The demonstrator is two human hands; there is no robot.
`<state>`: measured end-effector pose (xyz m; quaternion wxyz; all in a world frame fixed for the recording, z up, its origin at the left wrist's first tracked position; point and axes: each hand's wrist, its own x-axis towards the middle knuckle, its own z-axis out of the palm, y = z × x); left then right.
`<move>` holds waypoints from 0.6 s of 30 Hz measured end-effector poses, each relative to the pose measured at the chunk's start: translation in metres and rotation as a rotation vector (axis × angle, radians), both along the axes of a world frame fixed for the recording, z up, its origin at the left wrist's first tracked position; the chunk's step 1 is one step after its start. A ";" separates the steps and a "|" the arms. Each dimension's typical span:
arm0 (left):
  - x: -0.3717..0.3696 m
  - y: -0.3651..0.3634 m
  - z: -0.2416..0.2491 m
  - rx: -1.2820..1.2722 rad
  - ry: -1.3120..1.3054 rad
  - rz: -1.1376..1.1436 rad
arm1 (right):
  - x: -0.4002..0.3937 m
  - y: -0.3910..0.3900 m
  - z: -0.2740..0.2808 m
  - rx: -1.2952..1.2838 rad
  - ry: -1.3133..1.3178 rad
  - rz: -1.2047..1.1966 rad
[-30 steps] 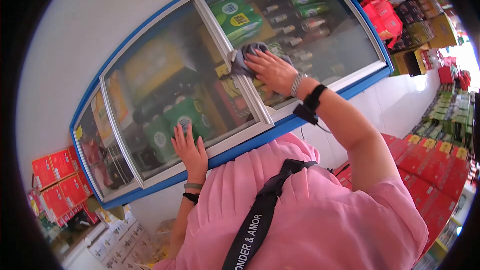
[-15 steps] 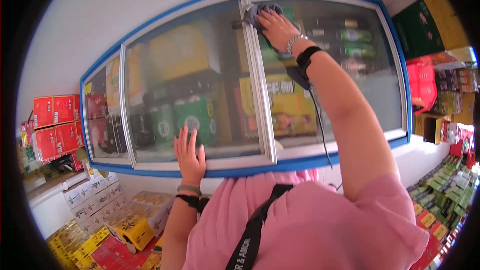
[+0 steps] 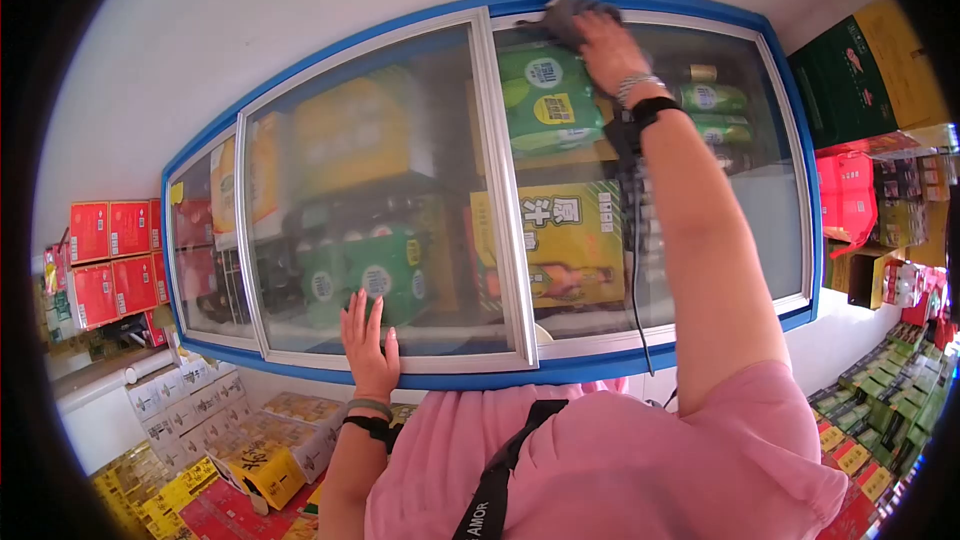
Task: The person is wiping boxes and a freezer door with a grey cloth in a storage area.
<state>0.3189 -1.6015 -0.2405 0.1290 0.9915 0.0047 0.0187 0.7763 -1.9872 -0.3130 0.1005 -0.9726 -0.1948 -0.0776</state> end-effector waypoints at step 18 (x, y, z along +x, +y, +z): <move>-0.003 0.006 -0.003 0.007 0.016 -0.008 | -0.106 -0.262 -0.038 -0.128 -0.107 -0.924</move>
